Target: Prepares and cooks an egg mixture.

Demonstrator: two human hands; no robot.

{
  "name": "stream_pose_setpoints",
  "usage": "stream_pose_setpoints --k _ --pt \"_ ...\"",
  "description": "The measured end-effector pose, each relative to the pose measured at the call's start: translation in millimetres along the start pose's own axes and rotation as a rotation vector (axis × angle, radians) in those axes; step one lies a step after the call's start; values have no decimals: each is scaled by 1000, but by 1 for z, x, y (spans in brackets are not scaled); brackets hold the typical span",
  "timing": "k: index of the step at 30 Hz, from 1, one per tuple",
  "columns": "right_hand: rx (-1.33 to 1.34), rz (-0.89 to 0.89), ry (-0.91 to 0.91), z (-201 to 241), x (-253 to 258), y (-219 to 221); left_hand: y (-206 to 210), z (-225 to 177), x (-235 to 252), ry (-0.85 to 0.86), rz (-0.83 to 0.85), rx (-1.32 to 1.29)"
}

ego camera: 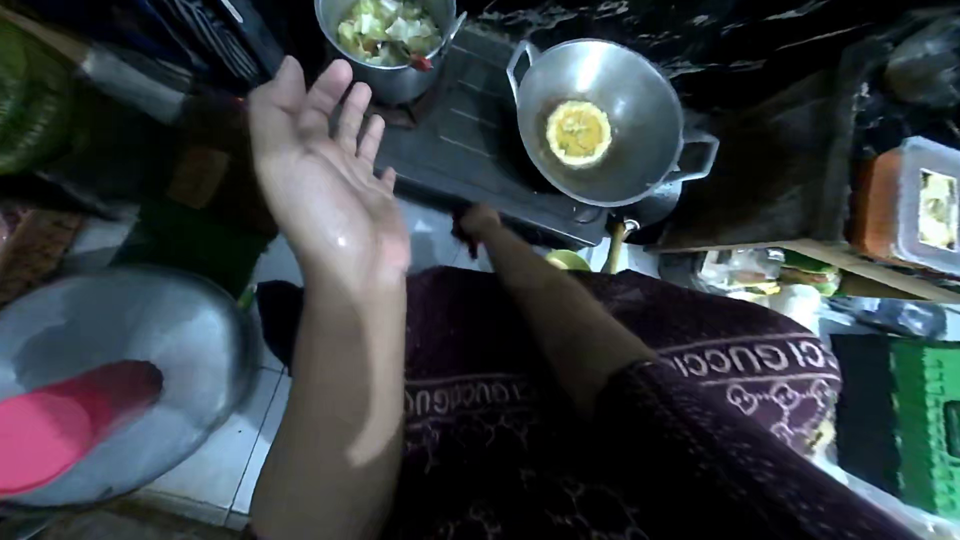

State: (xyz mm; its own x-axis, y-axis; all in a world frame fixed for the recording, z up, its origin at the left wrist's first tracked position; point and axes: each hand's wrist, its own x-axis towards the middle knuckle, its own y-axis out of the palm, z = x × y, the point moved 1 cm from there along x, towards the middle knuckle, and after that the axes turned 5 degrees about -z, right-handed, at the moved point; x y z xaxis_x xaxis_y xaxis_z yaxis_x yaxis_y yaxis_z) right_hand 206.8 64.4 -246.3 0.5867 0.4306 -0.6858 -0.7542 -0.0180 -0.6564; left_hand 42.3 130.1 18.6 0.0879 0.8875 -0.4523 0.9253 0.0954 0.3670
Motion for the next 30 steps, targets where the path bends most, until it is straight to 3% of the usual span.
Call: stream_pose_setpoints --k 2,3,6,9,11,15,20,25,28,30 --pt "87 -263 163 -43 6 60 -1 -1 7 -18 27 21" --pt "86 -310 257 -57 3 75 -4 0 11 -26 89 33" --pt "3 -195 517 -79 12 80 -17 10 30 -43 214 -41" --pt "151 -304 619 -74 42 79 -33 16 50 -79 267 -127" --pt "211 -399 510 -57 49 88 -38 17 58 -76 239 -118" --pt "146 -355 203 -14 56 112 -53 23 64 29 267 111" --pt "133 -155 -126 25 64 134 -52 18 63 -31 222 93" --pt "-187 150 -541 2 64 140 -50 11 63 -88 159 -83" --pt "-161 380 -588 0 66 129 -49 9 63 -89 173 -141" --pt "109 450 -443 5 57 113 -43 10 63 -86 186 -129"
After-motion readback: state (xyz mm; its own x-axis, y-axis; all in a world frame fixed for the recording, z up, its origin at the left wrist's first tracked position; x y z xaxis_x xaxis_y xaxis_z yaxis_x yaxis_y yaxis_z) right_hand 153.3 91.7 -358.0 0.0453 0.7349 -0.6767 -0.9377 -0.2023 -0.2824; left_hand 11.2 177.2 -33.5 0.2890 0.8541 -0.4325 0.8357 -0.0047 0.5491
